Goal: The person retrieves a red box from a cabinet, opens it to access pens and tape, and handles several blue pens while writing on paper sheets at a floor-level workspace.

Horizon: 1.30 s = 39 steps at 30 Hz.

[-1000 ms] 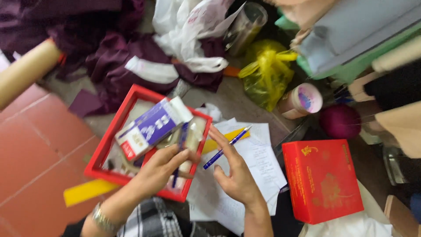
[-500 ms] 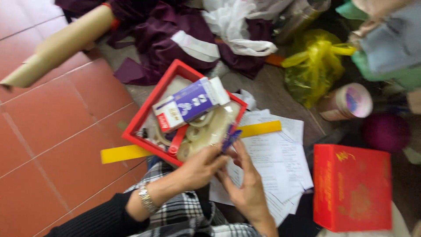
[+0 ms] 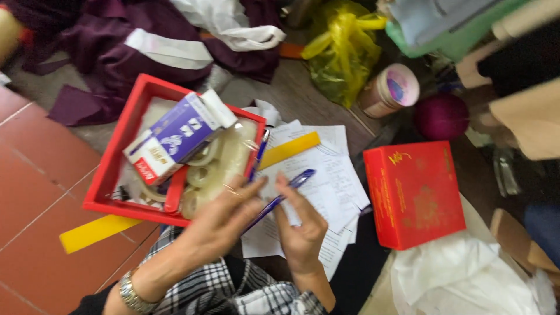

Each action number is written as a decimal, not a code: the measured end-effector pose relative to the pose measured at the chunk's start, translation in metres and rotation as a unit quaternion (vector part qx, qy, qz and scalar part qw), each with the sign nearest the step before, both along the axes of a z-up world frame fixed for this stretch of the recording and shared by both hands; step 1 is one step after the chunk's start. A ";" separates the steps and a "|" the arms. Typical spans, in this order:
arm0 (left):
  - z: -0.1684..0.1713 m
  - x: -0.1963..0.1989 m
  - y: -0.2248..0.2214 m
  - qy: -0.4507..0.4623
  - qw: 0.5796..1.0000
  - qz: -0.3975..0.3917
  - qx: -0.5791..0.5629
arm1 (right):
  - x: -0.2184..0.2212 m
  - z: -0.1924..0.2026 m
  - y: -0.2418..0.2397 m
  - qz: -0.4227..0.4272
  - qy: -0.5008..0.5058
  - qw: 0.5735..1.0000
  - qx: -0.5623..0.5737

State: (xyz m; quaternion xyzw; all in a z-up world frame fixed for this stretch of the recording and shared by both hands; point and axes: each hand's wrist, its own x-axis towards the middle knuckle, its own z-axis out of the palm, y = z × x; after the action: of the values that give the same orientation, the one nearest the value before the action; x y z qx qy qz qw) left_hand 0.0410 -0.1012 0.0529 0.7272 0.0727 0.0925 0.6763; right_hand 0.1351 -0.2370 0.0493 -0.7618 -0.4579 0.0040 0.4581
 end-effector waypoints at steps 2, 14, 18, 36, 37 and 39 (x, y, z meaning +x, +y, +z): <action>-0.010 -0.002 0.004 -0.038 0.985 0.163 0.049 | 0.004 0.007 0.001 -0.091 0.145 0.981 0.089; -0.011 0.009 0.000 0.057 0.982 0.010 0.180 | 0.004 -0.005 0.002 -0.033 0.499 0.841 0.208; -0.007 0.007 -0.008 0.082 0.958 -0.021 0.274 | 0.007 -0.008 -0.002 -0.073 0.476 0.852 0.203; -0.066 -0.055 0.016 0.045 0.965 0.052 0.254 | 0.086 -0.006 -0.065 -0.334 0.424 0.764 0.354; -0.070 -0.050 0.016 0.053 0.963 0.078 0.251 | 0.083 -0.005 -0.058 -0.294 0.410 0.798 0.330; -0.079 -0.042 0.017 0.057 0.961 0.105 0.249 | 0.080 -0.005 -0.048 -0.252 0.394 0.829 0.306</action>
State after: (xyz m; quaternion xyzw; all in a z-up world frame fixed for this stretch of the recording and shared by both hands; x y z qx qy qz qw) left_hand -0.0011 -0.0840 -0.0262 0.8649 0.1623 0.1365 0.4549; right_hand 0.2156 -0.2854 0.0439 -0.6056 -0.0084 0.0473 0.7943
